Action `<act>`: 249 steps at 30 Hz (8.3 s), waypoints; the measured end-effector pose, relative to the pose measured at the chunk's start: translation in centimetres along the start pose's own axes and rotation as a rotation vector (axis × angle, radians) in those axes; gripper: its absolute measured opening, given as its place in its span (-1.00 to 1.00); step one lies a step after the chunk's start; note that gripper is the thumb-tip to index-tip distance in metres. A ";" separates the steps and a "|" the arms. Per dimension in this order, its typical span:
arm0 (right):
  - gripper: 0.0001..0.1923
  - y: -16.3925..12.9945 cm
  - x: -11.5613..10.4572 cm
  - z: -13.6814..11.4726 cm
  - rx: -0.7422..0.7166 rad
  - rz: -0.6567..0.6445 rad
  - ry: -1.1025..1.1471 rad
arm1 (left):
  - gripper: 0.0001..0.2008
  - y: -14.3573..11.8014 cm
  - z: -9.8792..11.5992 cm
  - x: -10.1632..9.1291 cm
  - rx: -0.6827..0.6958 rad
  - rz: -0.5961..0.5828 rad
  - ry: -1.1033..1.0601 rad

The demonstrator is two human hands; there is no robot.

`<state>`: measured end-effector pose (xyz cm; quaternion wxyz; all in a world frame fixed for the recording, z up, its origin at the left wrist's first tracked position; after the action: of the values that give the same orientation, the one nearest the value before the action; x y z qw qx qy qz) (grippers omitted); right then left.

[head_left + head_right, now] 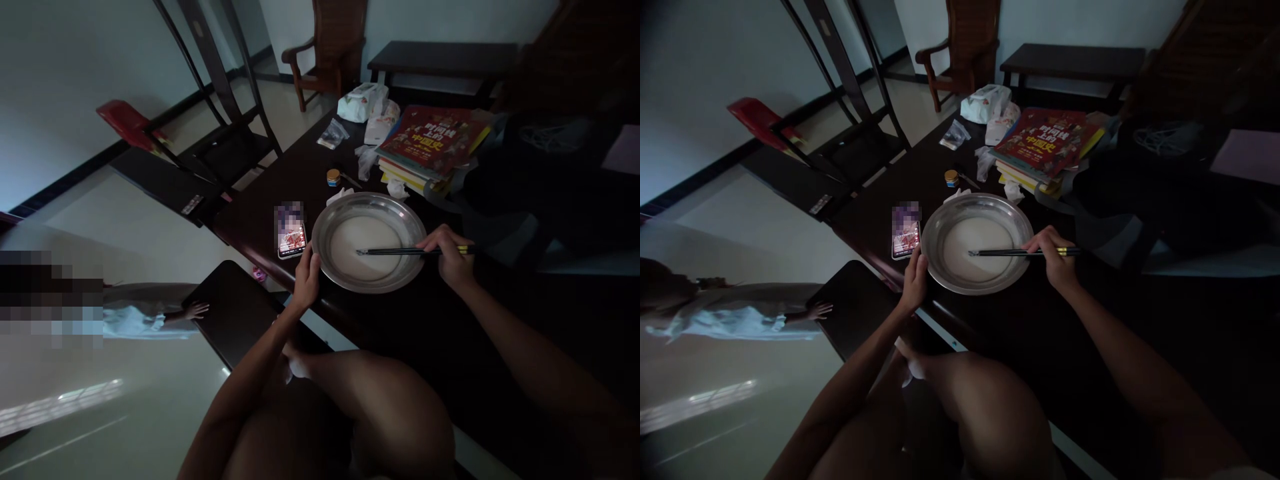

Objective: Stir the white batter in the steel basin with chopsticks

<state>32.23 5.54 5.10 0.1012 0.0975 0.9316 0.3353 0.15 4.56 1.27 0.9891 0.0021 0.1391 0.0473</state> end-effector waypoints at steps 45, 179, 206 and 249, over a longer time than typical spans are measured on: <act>-0.50 0.1 -0.1 0.1 -0.009 0.011 0.021 | -0.33 0.0 0.0 0.1 0.021 0.009 0.001; -0.48 0.2 -0.2 -0.1 -0.006 0.005 -0.053 | -0.36 0.0 -0.1 -0.1 0.015 0.017 0.002; -0.52 0.2 0.1 -0.2 -0.026 -0.025 -0.031 | -0.33 0.1 -0.3 0.1 0.005 0.004 -0.010; -0.51 0.1 0.3 0.0 0.022 -0.051 -0.042 | -0.36 0.0 -0.1 0.1 0.004 0.012 -0.016</act>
<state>31.99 5.71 5.13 0.1280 0.0820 0.9351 0.3202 0.17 4.61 1.11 0.9899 0.0054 0.1312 0.0527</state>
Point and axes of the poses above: each hand's wrist, its own y-axis towards the middle knuckle, its own x-axis out of the palm, z = x × y, the point moved 6 cm from there along y, towards the middle knuckle, and after that the axes turned 12 degrees about -x, right-handed, at the moved point
